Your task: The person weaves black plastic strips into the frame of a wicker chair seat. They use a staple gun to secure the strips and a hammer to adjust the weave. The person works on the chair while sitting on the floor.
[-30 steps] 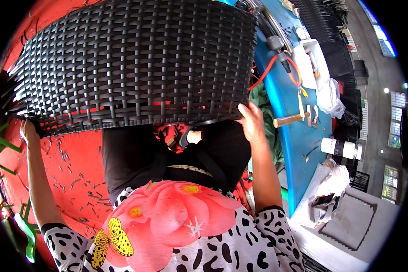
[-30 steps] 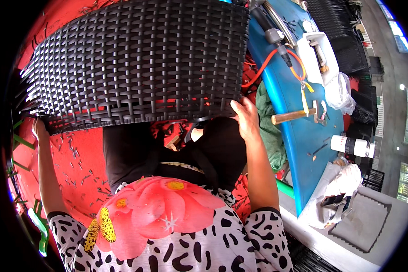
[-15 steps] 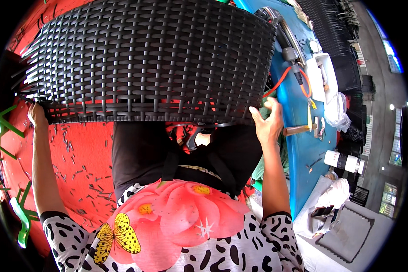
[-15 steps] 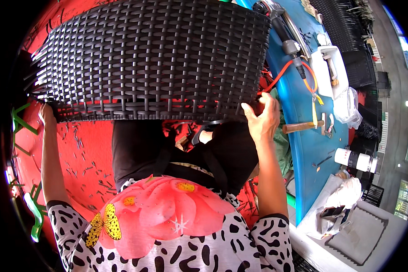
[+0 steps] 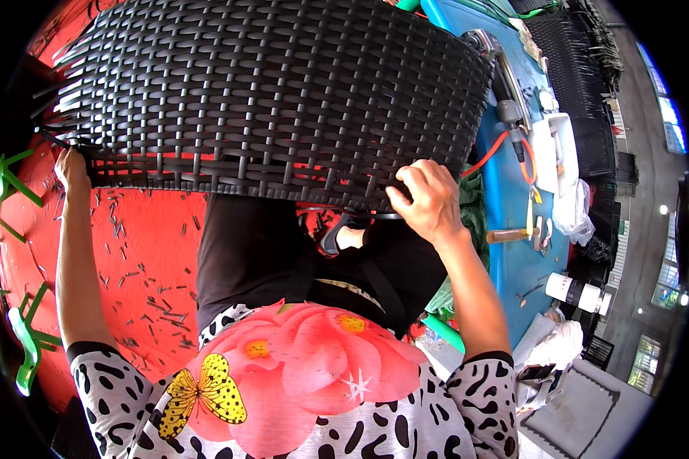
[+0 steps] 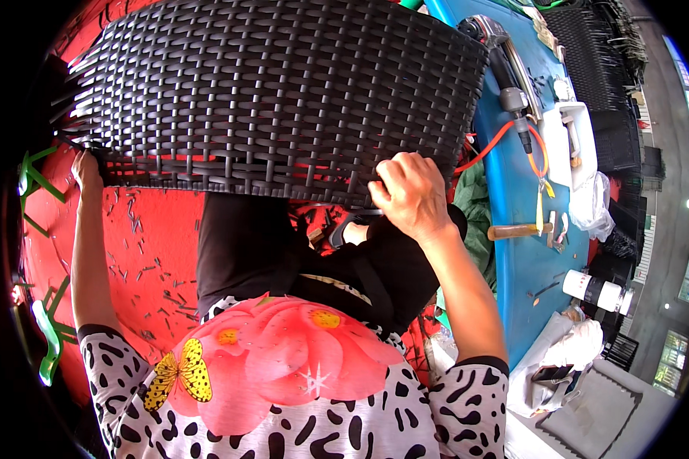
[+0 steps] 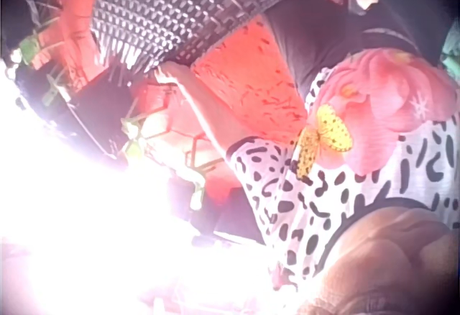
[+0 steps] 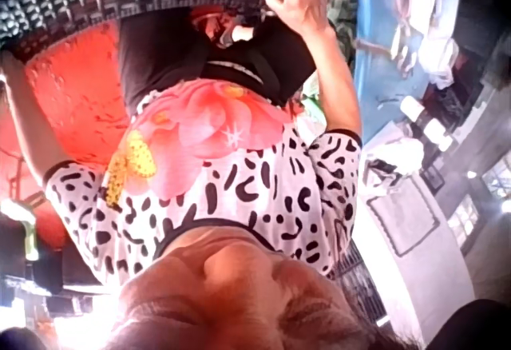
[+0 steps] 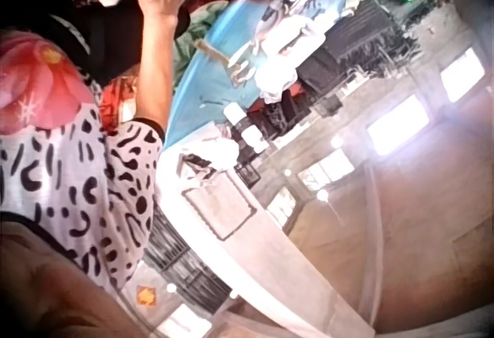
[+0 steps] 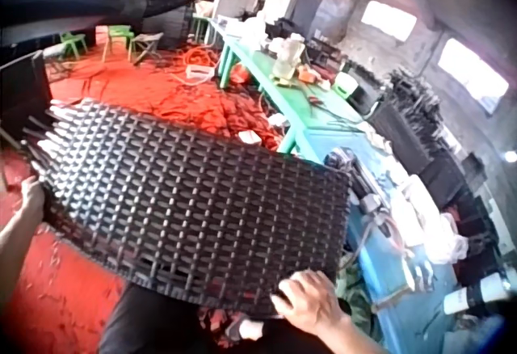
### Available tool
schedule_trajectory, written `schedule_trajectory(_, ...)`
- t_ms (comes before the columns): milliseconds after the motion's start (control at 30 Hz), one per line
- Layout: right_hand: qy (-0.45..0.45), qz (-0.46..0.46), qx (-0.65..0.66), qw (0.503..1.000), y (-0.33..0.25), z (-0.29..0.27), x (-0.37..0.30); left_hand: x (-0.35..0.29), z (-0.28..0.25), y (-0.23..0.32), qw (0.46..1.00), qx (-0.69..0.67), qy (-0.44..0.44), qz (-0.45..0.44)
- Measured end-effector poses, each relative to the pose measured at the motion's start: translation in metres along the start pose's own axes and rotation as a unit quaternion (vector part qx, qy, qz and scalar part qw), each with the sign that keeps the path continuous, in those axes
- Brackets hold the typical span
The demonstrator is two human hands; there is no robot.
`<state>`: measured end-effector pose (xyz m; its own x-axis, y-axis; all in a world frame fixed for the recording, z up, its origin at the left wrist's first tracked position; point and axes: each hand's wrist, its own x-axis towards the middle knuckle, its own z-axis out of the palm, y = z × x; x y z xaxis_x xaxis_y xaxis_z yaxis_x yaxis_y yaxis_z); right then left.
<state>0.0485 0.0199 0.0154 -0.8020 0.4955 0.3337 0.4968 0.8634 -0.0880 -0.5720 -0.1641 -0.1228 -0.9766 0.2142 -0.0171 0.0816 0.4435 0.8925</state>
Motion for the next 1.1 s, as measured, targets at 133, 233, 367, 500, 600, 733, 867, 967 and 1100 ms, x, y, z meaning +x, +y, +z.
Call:
schedule_trajectory(133,-0.02,-0.067,-0.011,0.998,-0.018,0.01,0.024,-0.015,0.006,0.012,1.0,-0.022,-0.005,-0.008)
schedule_trajectory(233,-0.048,-0.082,-0.037,0.995,-0.012,0.018,0.034,-0.031,0.005,0.025,0.998,-0.062,0.001,-0.005)
schedule_trajectory(367,-0.051,-0.059,0.004,0.997,-0.018,0.015,0.036,-0.05,0.009,0.039,0.994,-0.102,0.027,-0.027)
schedule_trajectory(500,-0.068,-0.108,-0.038,0.991,-0.024,0.013,0.05,-0.027,0.014,0.017,0.997,-0.064,0.029,-0.013)
schedule_trajectory(600,-0.074,-0.05,0.019,0.996,-0.021,0.019,0.053,-0.041,0.005,0.032,0.993,-0.107,0.032,-0.041)
schedule_trajectory(733,-0.148,-0.01,0.111,0.983,-0.035,0.005,0.074,-0.051,0.008,0.038,0.995,-0.086,0.042,-0.035)
schedule_trajectory(867,-0.107,-0.134,0.049,0.984,-0.057,0.03,0.092,-0.057,0.011,0.044,0.992,-0.11,0.05,-0.04)
schedule_trajectory(967,-0.1,-0.121,0.054,0.986,-0.056,0.036,0.098,-0.058,0.008,0.043,0.991,-0.11,0.068,-0.041)
schedule_trajectory(1100,-0.089,-0.131,0.087,0.983,-0.073,0.033,0.107,-0.068,0.009,0.053,0.99,-0.107,0.078,-0.041)
